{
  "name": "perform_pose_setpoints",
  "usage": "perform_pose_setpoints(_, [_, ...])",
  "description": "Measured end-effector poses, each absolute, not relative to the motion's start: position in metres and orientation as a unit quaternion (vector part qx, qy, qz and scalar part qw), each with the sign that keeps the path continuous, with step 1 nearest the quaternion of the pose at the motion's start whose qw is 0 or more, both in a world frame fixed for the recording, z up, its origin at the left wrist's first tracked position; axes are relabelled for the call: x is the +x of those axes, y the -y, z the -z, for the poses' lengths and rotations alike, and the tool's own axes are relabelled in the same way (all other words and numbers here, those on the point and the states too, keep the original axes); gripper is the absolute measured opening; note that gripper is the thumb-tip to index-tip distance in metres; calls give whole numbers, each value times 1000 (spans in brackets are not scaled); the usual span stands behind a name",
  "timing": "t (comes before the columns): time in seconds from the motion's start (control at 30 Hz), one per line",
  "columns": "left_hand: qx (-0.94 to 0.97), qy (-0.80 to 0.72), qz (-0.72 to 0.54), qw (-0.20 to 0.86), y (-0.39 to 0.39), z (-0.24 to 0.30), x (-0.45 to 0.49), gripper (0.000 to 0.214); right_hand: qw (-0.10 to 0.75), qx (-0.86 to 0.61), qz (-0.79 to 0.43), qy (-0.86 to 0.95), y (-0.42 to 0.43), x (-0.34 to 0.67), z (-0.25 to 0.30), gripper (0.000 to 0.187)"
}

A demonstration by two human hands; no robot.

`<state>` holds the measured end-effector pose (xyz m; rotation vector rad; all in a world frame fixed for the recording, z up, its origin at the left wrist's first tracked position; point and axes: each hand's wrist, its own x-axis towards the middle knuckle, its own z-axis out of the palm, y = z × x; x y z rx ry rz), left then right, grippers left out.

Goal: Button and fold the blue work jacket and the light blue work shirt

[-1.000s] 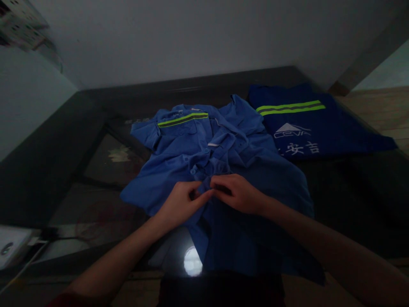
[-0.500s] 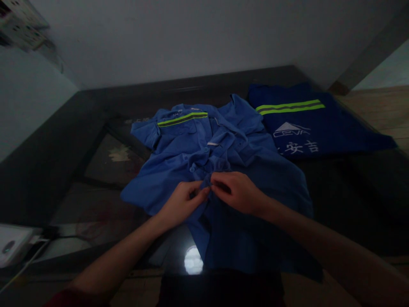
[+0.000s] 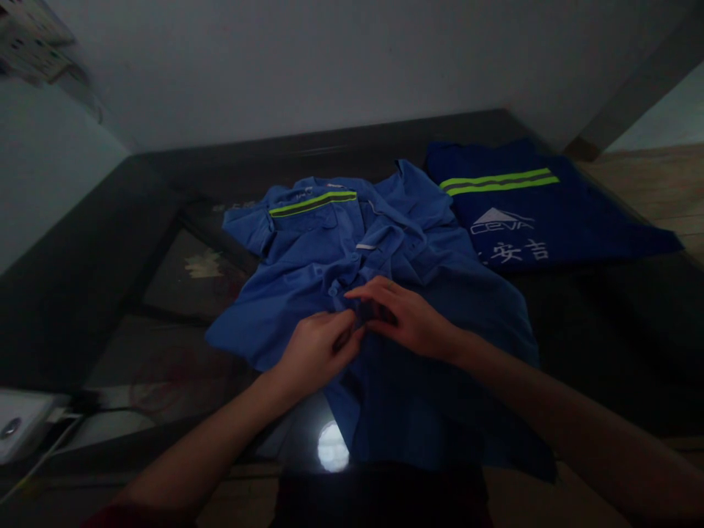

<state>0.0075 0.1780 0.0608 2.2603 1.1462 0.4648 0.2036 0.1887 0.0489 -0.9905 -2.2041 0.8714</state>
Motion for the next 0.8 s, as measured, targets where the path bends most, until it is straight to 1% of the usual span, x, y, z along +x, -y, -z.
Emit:
perform_pose_setpoints(0.03, [850,-412,-176,276,-177,-61,8,24,285,-363,-319,828,-189,204,-48,32])
perform_pose_setpoints(0.1, [851,-396,-184,291,-176,-62,8,22,294,-359,-307,831,-190,204,-47,22])
perform_pose_setpoints(0.2, [811,-420,-210,350,-177,-64,8,14,318,-374,-296,819,-192,206,-46,6])
perform_pose_setpoints(0.23, [793,-433,-219,369,-178,-65,8,14,327,-381,-294,813,-193,206,-46,5])
perform_pose_setpoints(0.3, [768,-447,-218,402,-180,-66,8,23,345,-393,-296,799,-195,208,-47,6])
perform_pose_setpoints(0.37, [765,-446,-188,425,-182,-67,8,28,358,-408,-314,779,-196,210,-48,6])
perform_pose_setpoints(0.43, [772,-438,-148,435,-183,-66,8,26,372,-427,-336,753,-197,212,-49,7])
perform_pose_setpoints(0.53, [792,-428,-108,421,-183,-62,7,21,400,-454,-354,714,-198,214,-49,12])
perform_pose_setpoints(0.67, [833,-426,-64,347,-183,-56,6,19,433,-465,-375,675,-200,215,-51,17])
perform_pose_setpoints(0.73, [847,-423,-54,319,-183,-55,6,21,452,-463,-389,655,-201,215,-53,19])
perform_pose_setpoints(0.8, [860,-416,-66,287,-182,-56,7,28,482,-462,-393,632,-202,216,-55,19])
